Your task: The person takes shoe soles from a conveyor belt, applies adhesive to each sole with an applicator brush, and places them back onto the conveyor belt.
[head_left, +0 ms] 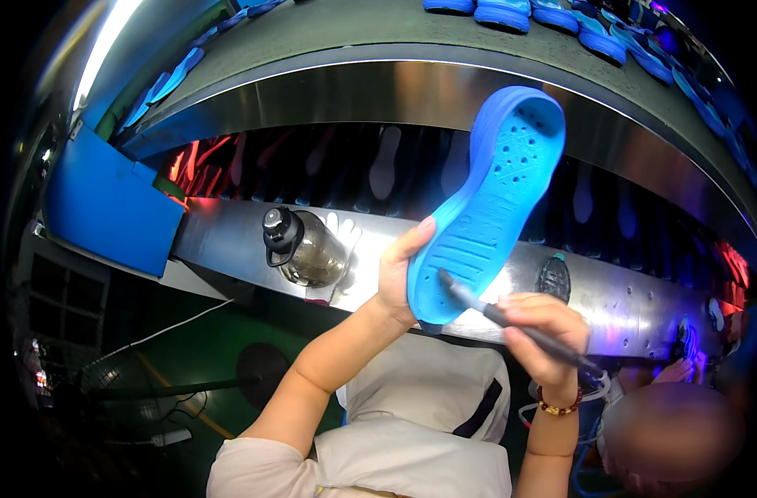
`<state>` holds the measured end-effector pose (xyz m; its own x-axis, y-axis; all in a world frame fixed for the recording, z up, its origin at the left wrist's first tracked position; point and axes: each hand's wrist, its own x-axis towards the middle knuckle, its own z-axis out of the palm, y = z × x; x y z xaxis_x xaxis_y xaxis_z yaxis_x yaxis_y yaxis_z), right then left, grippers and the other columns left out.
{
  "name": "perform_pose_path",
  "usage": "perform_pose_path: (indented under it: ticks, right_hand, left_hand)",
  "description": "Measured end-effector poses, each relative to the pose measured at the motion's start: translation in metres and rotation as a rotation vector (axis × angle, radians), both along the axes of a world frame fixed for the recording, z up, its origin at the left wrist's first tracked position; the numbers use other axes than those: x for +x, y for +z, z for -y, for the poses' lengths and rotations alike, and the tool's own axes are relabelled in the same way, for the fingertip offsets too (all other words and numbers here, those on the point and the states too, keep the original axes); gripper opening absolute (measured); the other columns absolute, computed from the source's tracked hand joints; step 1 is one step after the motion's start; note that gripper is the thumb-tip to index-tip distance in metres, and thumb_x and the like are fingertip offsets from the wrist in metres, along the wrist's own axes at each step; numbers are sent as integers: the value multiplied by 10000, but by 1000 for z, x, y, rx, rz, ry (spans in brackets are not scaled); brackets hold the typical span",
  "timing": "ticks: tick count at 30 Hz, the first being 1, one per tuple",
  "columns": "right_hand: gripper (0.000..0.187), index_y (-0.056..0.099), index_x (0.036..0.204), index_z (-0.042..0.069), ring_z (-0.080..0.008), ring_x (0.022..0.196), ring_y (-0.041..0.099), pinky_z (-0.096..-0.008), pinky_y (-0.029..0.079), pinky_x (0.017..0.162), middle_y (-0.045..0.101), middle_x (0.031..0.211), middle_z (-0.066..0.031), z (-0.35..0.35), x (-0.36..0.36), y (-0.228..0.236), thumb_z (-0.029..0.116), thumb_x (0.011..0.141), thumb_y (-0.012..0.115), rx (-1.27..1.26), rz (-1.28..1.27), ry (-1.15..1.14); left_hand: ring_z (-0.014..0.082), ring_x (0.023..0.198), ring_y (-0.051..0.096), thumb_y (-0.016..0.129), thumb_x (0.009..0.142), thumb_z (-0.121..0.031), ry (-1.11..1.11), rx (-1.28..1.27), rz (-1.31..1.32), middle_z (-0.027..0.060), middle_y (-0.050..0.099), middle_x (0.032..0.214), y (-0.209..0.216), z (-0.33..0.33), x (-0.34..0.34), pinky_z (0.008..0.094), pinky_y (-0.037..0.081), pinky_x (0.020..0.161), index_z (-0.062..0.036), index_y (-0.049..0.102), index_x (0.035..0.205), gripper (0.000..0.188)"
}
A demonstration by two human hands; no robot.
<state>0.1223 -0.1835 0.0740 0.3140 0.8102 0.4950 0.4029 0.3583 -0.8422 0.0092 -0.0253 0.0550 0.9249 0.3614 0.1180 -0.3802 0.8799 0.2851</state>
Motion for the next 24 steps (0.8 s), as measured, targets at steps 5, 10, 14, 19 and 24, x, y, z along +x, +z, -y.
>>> perform_pose_path:
  ticks: [5,10,14,19,24]
  right_hand:
    - [203,615,822,-24,-266,828,635,-316,507,746,639,837,-162,1,-3,9,-49,631,679,-25,37,156]
    - [173,619,797,5,-271,842,630,-328,499,755,640,859,-156,3,-23,15,-24,638,680,-100,171,266]
    - [180,615,843,2,-252,827,631,-312,509,719,640,886,-129,7,-6,20,48,684,684,-90,160,344]
    - [192,617,922,49,-229,849,628,-281,510,722,636,965,-83,6,6,12,9,734,613,-317,327,425]
    - [143,621,902,55,-206,860,625,-264,506,693,634,984,-54,8,20,15,61,760,613,-343,271,407]
  left_hand:
    - [341,1052,517,380,865,-369,-8,13,-14,242,486,1177,4,-6,0,466,381,935,67,378,1234,571]
    - [415,1036,501,409,852,-387,-150,-44,-102,250,465,1198,-8,-16,1,556,357,914,51,391,1235,583]
    - [370,1013,531,461,840,-326,-236,-84,-351,228,503,1160,-11,-20,-6,502,378,917,43,437,1202,517]
    - [251,972,550,547,805,-260,-450,313,-608,204,533,1104,-5,-20,-8,347,429,857,68,453,1175,503]
    - [244,982,541,536,825,-289,-525,339,-618,197,526,1112,3,-15,-17,326,437,840,82,438,1188,528]
